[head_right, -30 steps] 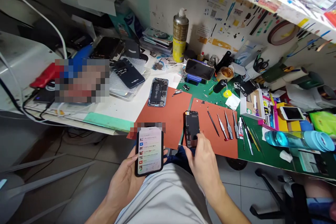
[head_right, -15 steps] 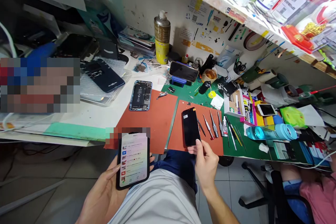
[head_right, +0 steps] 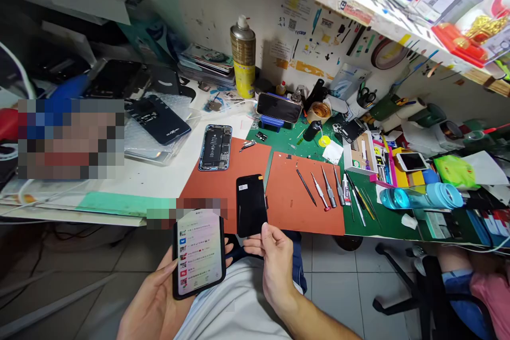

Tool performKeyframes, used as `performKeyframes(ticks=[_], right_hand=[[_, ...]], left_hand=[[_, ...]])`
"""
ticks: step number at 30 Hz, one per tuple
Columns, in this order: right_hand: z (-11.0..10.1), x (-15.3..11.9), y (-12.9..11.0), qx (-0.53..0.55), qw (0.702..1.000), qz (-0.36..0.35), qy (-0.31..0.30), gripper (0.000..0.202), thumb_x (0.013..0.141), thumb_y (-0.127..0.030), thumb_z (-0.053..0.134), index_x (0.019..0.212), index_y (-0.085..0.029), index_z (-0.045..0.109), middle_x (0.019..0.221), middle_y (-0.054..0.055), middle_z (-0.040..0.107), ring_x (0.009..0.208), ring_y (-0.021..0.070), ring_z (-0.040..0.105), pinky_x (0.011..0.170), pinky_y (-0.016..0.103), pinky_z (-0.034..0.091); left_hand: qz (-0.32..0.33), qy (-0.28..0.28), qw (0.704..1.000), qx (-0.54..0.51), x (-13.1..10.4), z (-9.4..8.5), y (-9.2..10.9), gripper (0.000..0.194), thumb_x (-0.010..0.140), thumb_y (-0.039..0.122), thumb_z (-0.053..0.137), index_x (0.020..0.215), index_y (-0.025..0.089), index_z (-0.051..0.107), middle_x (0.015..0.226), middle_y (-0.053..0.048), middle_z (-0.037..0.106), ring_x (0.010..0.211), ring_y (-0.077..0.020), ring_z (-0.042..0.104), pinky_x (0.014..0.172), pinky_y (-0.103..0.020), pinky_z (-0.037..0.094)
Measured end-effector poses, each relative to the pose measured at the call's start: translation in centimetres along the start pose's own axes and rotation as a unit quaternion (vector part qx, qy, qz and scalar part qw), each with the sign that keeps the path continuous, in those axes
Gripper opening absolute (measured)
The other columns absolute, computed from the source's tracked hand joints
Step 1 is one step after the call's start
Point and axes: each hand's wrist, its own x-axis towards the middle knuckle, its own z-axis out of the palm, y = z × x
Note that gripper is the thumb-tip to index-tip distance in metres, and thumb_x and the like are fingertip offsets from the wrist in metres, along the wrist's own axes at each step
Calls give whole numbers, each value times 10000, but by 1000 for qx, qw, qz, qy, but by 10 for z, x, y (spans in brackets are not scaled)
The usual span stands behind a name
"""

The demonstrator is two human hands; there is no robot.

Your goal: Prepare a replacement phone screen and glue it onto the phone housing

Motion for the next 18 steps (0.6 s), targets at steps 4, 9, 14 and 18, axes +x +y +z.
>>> performKeyframes(ticks=[4,9,14,18], right_hand=[[2,-5,-4,-30,998,57,-26,712,747,-799,863,838,-96,786,844,152,813,738,227,806,721,310,670],[-3,-4,-7,-58,994,77,-43,711,755,-809,843,793,-105,751,801,117,782,662,193,773,676,286,652],[-26,-12,-9,-155,987,-7,-46,651,926,-783,679,916,-138,759,758,74,751,535,167,681,498,267,545],[-36,-28,-33,-314,890,-325,-57,322,1119,-357,511,1024,-194,773,865,69,775,711,189,720,647,307,568]], left_hand=[[15,28,999,0,-1,3,-1,816,840,468,764,1611,347,526,1327,-127,806,1212,-422,763,1117,-651,556],[-1,15,1000,-1,-2,5,-2,753,875,463,738,1593,336,553,1331,-122,807,1228,-418,760,1134,-643,548],[-17,-6,1000,-17,-1,8,-12,714,901,467,723,1580,304,572,1312,-153,812,1224,-424,765,1097,-633,577],[-36,-57,998,-20,-2,22,-22,631,971,460,668,1570,280,587,1340,-145,799,1266,-400,747,1152,-620,536]])
